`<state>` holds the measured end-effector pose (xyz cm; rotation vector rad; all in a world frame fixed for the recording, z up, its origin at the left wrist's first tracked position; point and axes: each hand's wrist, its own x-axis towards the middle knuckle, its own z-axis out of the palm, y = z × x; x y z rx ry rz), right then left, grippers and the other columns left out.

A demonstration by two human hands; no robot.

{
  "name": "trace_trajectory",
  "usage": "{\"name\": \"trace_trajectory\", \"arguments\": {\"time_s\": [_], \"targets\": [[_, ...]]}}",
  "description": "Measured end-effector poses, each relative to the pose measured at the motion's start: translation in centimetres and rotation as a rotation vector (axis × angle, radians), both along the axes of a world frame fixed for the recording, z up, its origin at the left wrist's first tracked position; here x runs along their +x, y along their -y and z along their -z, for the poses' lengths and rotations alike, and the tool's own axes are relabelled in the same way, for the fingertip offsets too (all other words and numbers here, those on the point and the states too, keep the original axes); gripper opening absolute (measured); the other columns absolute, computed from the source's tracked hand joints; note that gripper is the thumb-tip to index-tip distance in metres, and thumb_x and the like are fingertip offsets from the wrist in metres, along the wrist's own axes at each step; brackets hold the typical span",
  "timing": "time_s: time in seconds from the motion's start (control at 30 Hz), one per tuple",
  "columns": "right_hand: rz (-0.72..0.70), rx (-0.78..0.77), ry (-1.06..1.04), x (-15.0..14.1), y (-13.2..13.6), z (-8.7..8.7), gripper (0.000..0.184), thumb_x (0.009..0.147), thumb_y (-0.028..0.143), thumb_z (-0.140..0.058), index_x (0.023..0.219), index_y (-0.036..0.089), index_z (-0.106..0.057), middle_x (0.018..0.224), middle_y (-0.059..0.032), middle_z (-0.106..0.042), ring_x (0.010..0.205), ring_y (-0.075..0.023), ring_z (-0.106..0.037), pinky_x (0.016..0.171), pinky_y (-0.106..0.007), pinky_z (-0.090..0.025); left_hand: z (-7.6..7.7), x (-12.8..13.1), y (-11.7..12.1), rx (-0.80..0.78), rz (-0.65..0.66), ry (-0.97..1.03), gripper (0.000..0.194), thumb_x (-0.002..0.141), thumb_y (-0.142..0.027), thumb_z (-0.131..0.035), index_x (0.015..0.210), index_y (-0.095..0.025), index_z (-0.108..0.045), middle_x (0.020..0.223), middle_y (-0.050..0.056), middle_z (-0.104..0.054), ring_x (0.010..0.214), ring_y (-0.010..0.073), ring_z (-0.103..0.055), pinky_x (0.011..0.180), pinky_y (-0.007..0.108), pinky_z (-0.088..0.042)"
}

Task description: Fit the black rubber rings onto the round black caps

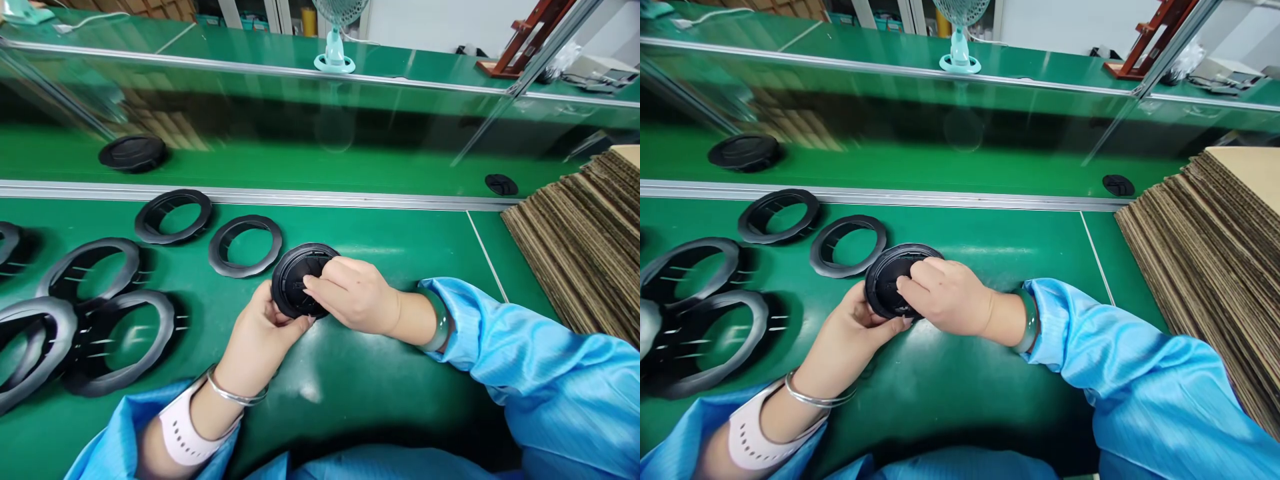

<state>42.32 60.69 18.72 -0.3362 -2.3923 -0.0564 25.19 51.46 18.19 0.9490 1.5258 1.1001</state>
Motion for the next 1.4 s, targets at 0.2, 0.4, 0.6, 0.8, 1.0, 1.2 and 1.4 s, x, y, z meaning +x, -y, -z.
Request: {"name": "trace_trajectory", "arguments": {"time_s": [0.2,0.4,0.6,0.8,1.0,1.2,1.4], "targets": [[0.032,-0.182,0.005,-0.2,-0.1,0.3,0.030,0.105,0.022,-0.040,0.088,0.014,-0.063,0.079,-0.0060,-0.049,0.071,-0.0202,-0.045,0.065,-0.032,-0.042,-0.2,0.1,0.1,0.019,0.022,0.009,0.059,0.061,-0.034,-0.086,0.105,-0.017,-0.049,0.082,0.001,-0.067,0.072,0.0186,-0.067,0.062,0.025,-0.054],[0.078,-0.222,0.068,-0.4,0.2,0.1,0.019,0.103,0.021,-0.047,0.098,0.012,-0.063,0.082,-0.0069,-0.050,0.073,-0.0215,-0.047,0.067,-0.033,-0.045,-0.2,0.3,0.1,0.030,0.023,-0.066,0.057,0.063,-0.032,-0.083,0.104,-0.018,-0.046,0.081,0.000,-0.066,0.069,0.0170,-0.065,0.059,0.023,-0.053],[0.139,-0.176,0.225,-1.0,0.9,-0.2,0.030,0.095,0.011,-0.054,0.123,0.001,-0.053,0.089,-0.0128,-0.051,0.080,-0.0264,-0.047,0.074,-0.039,-0.051,-0.2,0.3,0.3,0.016,0.018,-0.091,0.057,0.063,-0.034,-0.083,0.104,-0.019,-0.046,0.081,0.000,-0.067,0.070,0.0185,-0.066,0.061,0.025,-0.054],[0.081,-0.180,0.168,-0.9,0.7,-0.9,0.025,0.095,0.013,-0.051,0.118,0.005,-0.058,0.095,-0.0143,-0.054,0.088,-0.0286,-0.048,0.078,-0.044,-0.050,0.0,0.4,0.3,0.036,0.005,-0.025,0.060,0.062,-0.033,-0.085,0.105,-0.019,-0.046,0.089,0.003,-0.069,0.077,0.0205,-0.068,0.067,0.028,-0.057],[0.199,-0.776,-0.226,-0.6,-1.0,-0.6,0.025,0.097,0.018,-0.061,0.122,0.017,-0.059,0.112,-0.0101,-0.057,0.107,-0.0265,-0.051,0.095,-0.044,-0.043,0.4,0.2,-0.1,0.128,-0.040,0.083,0.079,0.059,-0.030,-0.088,0.122,-0.020,-0.041,0.120,0.009,-0.063,0.106,0.0254,-0.065,0.088,0.036,-0.058],[0.169,-1.052,-0.284,-1.3,-1.8,1.0,0.013,0.087,0.008,-0.072,0.090,0.017,-0.063,0.089,-0.0001,-0.057,0.089,-0.0196,-0.053,0.081,-0.032,-0.041,0.3,-0.3,0.4,0.177,0.067,0.033,0.064,0.080,-0.047,-0.074,0.130,-0.022,-0.042,0.134,0.010,-0.054,0.124,0.0301,-0.053,0.100,0.042,-0.051],[0.167,-1.040,-0.407,-1.7,-1.0,1.0,0.020,0.083,0.008,-0.072,0.078,0.017,-0.054,0.081,0.0022,-0.052,0.081,-0.0184,-0.050,0.073,-0.030,-0.038,1.1,-0.5,0.5,0.153,0.012,-0.118,0.054,0.090,-0.053,-0.062,0.131,-0.022,-0.046,0.127,0.009,-0.058,0.113,0.0281,-0.058,0.098,0.043,-0.049]]}}
